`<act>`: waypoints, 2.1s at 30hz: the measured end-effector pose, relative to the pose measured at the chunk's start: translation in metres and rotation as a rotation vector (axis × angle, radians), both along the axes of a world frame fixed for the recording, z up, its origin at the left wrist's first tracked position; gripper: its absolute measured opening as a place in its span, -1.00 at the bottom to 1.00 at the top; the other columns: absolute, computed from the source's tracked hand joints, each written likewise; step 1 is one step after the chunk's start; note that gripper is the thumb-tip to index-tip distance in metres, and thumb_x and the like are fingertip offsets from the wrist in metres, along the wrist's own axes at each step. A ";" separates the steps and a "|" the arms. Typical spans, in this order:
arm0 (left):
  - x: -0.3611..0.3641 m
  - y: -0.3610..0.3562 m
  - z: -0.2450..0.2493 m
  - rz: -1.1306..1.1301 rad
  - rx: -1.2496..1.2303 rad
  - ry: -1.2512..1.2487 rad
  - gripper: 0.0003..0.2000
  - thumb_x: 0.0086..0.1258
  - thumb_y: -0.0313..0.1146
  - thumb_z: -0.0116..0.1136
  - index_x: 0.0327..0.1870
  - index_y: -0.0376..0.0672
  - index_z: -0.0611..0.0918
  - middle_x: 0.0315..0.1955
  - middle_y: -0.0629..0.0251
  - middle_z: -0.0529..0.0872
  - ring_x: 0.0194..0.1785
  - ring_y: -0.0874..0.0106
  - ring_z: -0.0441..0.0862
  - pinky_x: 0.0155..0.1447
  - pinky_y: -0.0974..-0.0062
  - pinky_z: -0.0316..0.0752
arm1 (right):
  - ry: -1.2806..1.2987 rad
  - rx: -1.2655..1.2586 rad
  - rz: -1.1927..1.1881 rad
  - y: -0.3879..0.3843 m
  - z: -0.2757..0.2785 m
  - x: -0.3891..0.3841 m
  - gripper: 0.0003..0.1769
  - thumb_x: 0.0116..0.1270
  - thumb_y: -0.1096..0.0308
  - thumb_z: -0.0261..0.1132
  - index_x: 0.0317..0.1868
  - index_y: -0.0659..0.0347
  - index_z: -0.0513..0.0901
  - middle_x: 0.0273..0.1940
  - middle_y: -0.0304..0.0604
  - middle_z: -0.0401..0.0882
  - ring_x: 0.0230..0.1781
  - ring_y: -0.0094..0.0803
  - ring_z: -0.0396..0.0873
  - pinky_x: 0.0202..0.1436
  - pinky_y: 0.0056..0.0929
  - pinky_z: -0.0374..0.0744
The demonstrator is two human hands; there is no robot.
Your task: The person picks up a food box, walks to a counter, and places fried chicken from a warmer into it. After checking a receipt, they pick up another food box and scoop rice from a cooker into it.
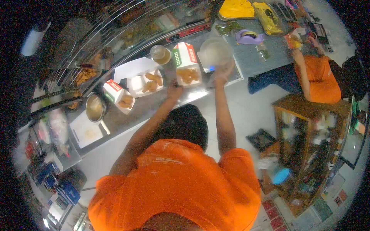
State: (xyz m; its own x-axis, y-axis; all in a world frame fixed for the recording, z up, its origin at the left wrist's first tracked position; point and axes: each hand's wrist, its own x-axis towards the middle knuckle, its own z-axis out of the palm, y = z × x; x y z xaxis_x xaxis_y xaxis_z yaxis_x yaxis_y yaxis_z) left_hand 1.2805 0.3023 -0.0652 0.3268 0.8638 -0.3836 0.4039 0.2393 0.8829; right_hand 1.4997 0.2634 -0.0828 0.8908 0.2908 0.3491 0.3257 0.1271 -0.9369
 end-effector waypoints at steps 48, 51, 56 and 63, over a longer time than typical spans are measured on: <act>-0.411 0.229 0.220 0.872 1.120 0.202 -0.80 0.21 -0.34 0.40 -0.52 -0.22 0.63 -0.67 0.44 0.60 -0.58 0.68 0.44 -0.43 0.67 0.35 | 0.092 -0.343 0.250 -0.048 0.058 -0.250 -0.74 0.40 0.34 0.23 0.05 0.21 0.58 -0.38 -0.34 0.51 -0.53 -0.64 0.41 -0.53 -0.60 0.44; -0.424 0.228 0.222 0.949 1.033 0.274 -0.78 0.22 -0.31 0.39 -0.53 -0.21 0.62 -0.66 0.41 0.63 -0.57 0.64 0.48 -0.41 0.64 0.38 | 0.205 -0.400 0.307 -0.045 0.070 -0.251 -0.72 0.39 0.34 0.24 0.06 0.23 0.58 -0.37 -0.34 0.53 -0.50 -0.65 0.42 -0.49 -0.60 0.45; -0.425 0.237 0.221 0.952 1.151 0.214 -0.75 0.27 -0.32 0.36 -0.51 -0.25 0.59 -0.64 0.39 0.58 -0.56 0.60 0.41 -0.42 0.60 0.34 | 0.132 -0.396 0.256 -0.049 0.060 -0.247 -0.71 0.39 0.25 0.24 0.04 0.20 0.60 -0.38 -0.30 0.56 -0.52 -0.62 0.45 -0.46 -0.57 0.48; -0.303 0.195 0.317 0.627 0.973 -0.383 -0.83 0.40 -0.35 0.22 -0.30 -0.30 0.61 -0.53 0.40 0.59 -0.51 0.61 0.38 -0.40 0.63 0.28 | -0.160 -0.794 -0.081 -0.061 -0.002 -0.150 -0.64 0.37 0.03 0.22 -0.27 0.21 0.60 -0.52 -0.25 0.53 -0.59 -0.42 0.49 -0.55 -0.40 0.51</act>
State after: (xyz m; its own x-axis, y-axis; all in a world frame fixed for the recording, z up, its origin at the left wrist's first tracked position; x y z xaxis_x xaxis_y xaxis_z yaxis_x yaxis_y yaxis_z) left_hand 0.9780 0.4970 0.2521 -0.3005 0.7853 0.5412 0.1297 -0.5285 0.8389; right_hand 1.3501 0.2021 -0.0843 0.8766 0.4418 0.1908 0.4429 -0.5854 -0.6791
